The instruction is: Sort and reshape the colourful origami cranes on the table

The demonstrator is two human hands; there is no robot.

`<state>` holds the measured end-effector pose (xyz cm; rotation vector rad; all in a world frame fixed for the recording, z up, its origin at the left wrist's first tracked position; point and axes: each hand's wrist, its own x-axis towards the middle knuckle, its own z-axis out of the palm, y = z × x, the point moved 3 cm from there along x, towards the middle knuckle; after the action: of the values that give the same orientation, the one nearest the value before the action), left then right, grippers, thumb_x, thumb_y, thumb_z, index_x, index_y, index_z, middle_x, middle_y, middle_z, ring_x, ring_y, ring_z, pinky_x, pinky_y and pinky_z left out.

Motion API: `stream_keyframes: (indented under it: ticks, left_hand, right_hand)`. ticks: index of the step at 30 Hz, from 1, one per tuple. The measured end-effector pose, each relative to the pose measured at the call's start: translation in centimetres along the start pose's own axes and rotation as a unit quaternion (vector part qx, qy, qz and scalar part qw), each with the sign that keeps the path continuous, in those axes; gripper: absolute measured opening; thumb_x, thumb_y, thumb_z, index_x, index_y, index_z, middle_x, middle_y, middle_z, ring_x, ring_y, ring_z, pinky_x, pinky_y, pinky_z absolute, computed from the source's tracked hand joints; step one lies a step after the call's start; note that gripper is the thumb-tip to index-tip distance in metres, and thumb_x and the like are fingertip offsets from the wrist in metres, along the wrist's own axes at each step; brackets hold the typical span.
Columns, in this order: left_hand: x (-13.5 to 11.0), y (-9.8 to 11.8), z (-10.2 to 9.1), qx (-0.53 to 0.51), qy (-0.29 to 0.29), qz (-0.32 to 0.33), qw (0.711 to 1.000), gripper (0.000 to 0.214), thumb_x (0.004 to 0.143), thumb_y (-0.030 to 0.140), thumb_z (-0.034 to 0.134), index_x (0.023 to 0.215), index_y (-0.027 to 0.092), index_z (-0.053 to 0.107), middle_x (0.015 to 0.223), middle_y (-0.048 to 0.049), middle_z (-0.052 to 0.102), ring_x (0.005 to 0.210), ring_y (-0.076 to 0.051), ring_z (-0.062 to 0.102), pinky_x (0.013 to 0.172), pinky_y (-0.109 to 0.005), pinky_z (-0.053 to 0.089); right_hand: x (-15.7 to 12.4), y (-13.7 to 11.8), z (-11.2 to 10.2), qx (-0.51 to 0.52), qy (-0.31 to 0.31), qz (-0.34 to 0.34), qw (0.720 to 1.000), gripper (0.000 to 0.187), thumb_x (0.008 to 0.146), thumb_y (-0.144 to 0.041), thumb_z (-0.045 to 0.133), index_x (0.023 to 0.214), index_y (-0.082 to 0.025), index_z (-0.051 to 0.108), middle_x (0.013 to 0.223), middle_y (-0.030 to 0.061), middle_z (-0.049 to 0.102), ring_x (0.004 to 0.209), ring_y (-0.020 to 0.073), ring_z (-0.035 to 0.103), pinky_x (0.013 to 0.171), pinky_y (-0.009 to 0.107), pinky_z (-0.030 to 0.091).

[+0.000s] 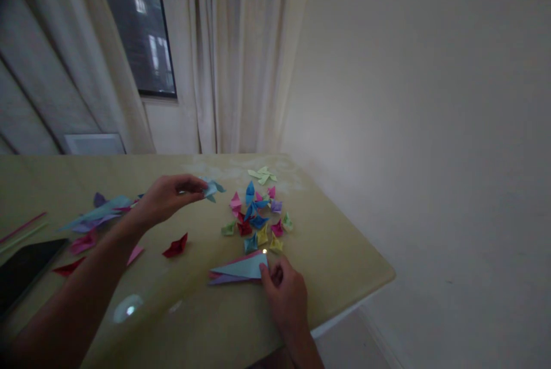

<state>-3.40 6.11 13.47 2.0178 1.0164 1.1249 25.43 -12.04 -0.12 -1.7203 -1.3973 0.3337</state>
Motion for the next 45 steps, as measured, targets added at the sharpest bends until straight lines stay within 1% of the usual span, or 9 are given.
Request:
stream_keyframes:
  ticks: [5, 11, 14, 18, 24, 35, 38, 42, 45]
  left_hand:
    - [-0.4, 1.2, -0.3, -0.014, -0.015, -0.009, 1.000, 0.036, 0.080, 0.052, 0.080, 0.096, 0.019, 0.078, 0.087, -0.0051, 0.080, 0.080, -0.021, 0.074, 0.074, -0.031, 0.060]
    - [-1.0, 2.7, 1.2, -0.024, -0.118, 0.008, 0.993, 0.036, 0.088, 0.055, 0.072, 0.096, 0.020, 0.074, 0.092, -0.0041, 0.078, 0.087, -0.021, 0.072, 0.081, -0.033, 0.058]
    - [-1.5, 3.8, 3.2, -0.016, -0.190, 0.024, 0.981, 0.030, 0.093, 0.050, 0.067, 0.093, 0.021, 0.070, 0.087, -0.0021, 0.074, 0.083, -0.020, 0.069, 0.077, -0.031, 0.056]
    - [-2.5, 5.1, 7.1, -0.001, -0.289, 0.046, 0.956, 0.018, 0.097, 0.036, 0.059, 0.089, 0.021, 0.066, 0.082, -0.0010, 0.070, 0.077, -0.017, 0.066, 0.071, -0.028, 0.050]
    - [-4.3, 6.0, 11.7, 0.072, -0.361, 0.079, 0.926, 0.009, 0.093, 0.021, 0.058, 0.090, 0.021, 0.066, 0.085, -0.0003, 0.071, 0.079, -0.016, 0.064, 0.069, -0.027, 0.042]
    - [-5.5, 7.1, 13.0, 0.200, -0.347, 0.120, 0.908, 0.011, 0.097, 0.022, 0.054, 0.089, 0.022, 0.062, 0.085, -0.0043, 0.071, 0.080, -0.022, 0.065, 0.064, -0.031, 0.037]
    - [-5.1, 7.6, 12.8, 0.185, -0.305, 0.090, 0.930, 0.024, 0.103, 0.028, 0.045, 0.090, 0.022, 0.064, 0.086, -0.0067, 0.073, 0.079, -0.023, 0.067, 0.068, -0.033, 0.043]
    - [-5.1, 10.9, 11.0, -0.028, -0.193, 0.064, 0.979, 0.028, 0.106, 0.033, 0.043, 0.109, 0.023, 0.068, 0.107, -0.0079, 0.077, 0.098, -0.023, 0.070, 0.089, -0.036, 0.052]
    - [-6.7, 13.6, 9.5, -0.254, -0.157, 0.023, 0.954, 0.032, 0.107, 0.042, 0.044, 0.122, 0.028, 0.069, 0.120, -0.0078, 0.076, 0.108, -0.023, 0.070, 0.096, -0.038, 0.054]
  right_hand:
    - [0.0, -0.1, -0.3, -0.017, 0.046, -0.034, 0.998, 0.040, 0.090, -0.054, 0.066, 0.069, -0.024, 0.050, 0.054, -0.0075, 0.042, 0.046, 0.0129, 0.044, 0.048, 0.023, 0.031]
    - [-0.7, -1.1, -0.7, 0.039, 0.052, -0.079, 0.995, 0.035, 0.096, -0.052, 0.066, 0.079, -0.021, 0.060, 0.057, -0.0074, 0.044, 0.049, 0.0123, 0.046, 0.049, 0.022, 0.037]
    - [-1.0, -1.7, -0.9, 0.074, 0.041, -0.106, 0.991, 0.026, 0.100, -0.046, 0.065, 0.101, -0.020, 0.068, 0.066, -0.0045, 0.054, 0.055, 0.0136, 0.054, 0.053, 0.022, 0.044]
    - [-1.3, -2.0, -1.0, 0.112, 0.041, -0.146, 0.982, 0.031, 0.102, -0.037, 0.062, 0.128, -0.019, 0.063, 0.085, 0.0013, 0.067, 0.060, 0.0137, 0.060, 0.055, 0.022, 0.050]
    - [-1.7, -2.3, -1.4, 0.110, 0.051, -0.194, 0.973, 0.012, 0.102, -0.028, 0.060, 0.105, -0.021, 0.069, 0.080, 0.0019, 0.067, 0.064, 0.0155, 0.062, 0.061, 0.023, 0.052]
    - [-1.8, -2.1, -1.7, 0.117, 0.082, -0.161, 0.976, 0.022, 0.102, -0.033, 0.060, 0.084, -0.021, 0.064, 0.071, -0.0017, 0.059, 0.062, 0.0142, 0.056, 0.059, 0.022, 0.046]
    - [-0.3, -1.3, -2.3, 0.109, 0.119, -0.116, 0.980, 0.029, 0.102, -0.040, 0.061, 0.081, -0.021, 0.062, 0.068, -0.0028, 0.054, 0.061, 0.0145, 0.052, 0.059, 0.023, 0.043]
    - [6.3, 0.0, -4.4, 0.068, 0.179, -0.092, 0.977, 0.036, 0.099, -0.052, 0.060, 0.086, -0.019, 0.066, 0.071, -0.0004, 0.060, 0.064, 0.0164, 0.053, 0.063, 0.026, 0.043]
    - [13.1, 1.3, -5.0, 0.026, 0.143, -0.090, 0.985, 0.043, 0.093, -0.059, 0.058, 0.086, -0.018, 0.068, 0.076, 0.0036, 0.067, 0.067, 0.0189, 0.058, 0.065, 0.029, 0.044]
